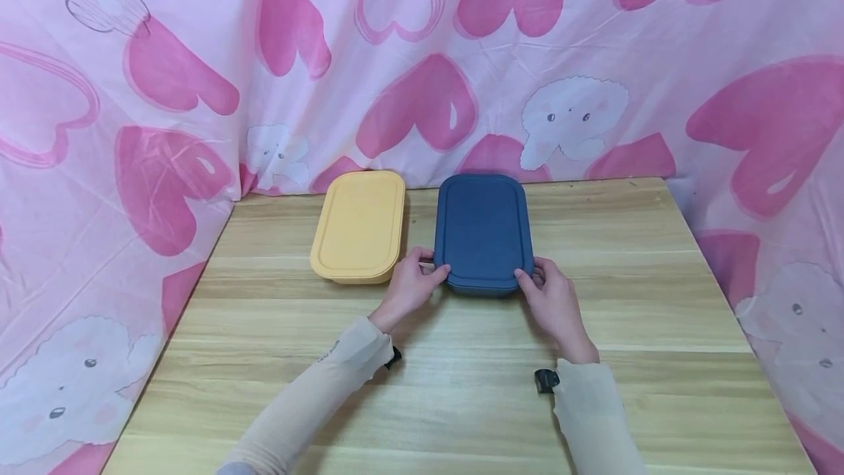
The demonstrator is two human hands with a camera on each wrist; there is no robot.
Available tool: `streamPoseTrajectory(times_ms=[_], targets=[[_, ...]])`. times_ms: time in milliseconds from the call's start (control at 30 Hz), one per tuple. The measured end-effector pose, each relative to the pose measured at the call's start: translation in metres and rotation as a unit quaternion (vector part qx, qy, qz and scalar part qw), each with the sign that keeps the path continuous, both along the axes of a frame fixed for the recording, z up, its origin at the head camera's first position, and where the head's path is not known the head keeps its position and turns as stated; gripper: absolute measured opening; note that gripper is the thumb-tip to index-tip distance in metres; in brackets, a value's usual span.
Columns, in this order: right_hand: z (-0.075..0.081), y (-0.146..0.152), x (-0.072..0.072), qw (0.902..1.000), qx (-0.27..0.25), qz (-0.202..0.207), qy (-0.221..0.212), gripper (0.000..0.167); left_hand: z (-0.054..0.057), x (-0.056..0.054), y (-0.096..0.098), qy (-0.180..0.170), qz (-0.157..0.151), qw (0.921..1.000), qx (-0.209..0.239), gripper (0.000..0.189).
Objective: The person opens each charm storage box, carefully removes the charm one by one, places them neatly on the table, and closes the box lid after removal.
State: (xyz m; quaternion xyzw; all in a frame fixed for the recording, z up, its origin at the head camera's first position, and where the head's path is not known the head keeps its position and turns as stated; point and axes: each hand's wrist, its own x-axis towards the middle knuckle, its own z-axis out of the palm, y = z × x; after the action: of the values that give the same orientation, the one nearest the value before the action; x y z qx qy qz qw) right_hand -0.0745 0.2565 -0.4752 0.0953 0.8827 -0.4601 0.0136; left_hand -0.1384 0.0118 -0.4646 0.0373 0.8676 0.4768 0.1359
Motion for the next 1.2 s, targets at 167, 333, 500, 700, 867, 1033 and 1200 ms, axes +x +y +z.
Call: streamPoseTrajectory(times_ms=[167, 333, 500, 700, 867, 1033, 1200], targets=[[0.0004, -0.0001, -0.0003, 1.0000, -0.009, -0.002, 0.003, 0.067, 0.0006, -0.0008, -0.0005, 0.002, 0.000, 1.0000, 0.003, 0.045], [0.0020, -0.0010, -0.0003, 0.9999, -0.013, -0.006, 0.004, 0.066, 0.0006, -0.0014, -0.0010, 0.001, -0.001, 1.0000, 0.007, 0.046], [0.0057, -0.0014, -0.0001, 0.9997, -0.021, -0.011, 0.003, 0.066, 0.0004, -0.0014, -0.0016, 0.003, -0.004, 1.0000, 0.005, 0.048], [0.0071, -0.0007, 0.0001, 0.9994, -0.029, -0.019, -0.003, 0.066, 0.0000, -0.0011, -0.0019, 0.016, -0.009, 0.9998, 0.000, 0.047], [0.0065, -0.0009, -0.0008, 0.9987, -0.044, -0.024, -0.003, 0.066, 0.0004, -0.0017, -0.0024, 0.018, -0.009, 0.9998, -0.005, 0.047], [0.0064, 0.0002, -0.0002, 0.9987, -0.038, -0.035, 0.003, 0.063, 0.0019, -0.0012, -0.0020, 0.021, -0.011, 0.9997, -0.007, 0.048], [0.0015, 0.0027, 0.0011, 0.9982, -0.028, -0.052, 0.004, 0.059, 0.0032, -0.0005, -0.0021, 0.028, -0.019, 0.9993, -0.014, 0.051]])
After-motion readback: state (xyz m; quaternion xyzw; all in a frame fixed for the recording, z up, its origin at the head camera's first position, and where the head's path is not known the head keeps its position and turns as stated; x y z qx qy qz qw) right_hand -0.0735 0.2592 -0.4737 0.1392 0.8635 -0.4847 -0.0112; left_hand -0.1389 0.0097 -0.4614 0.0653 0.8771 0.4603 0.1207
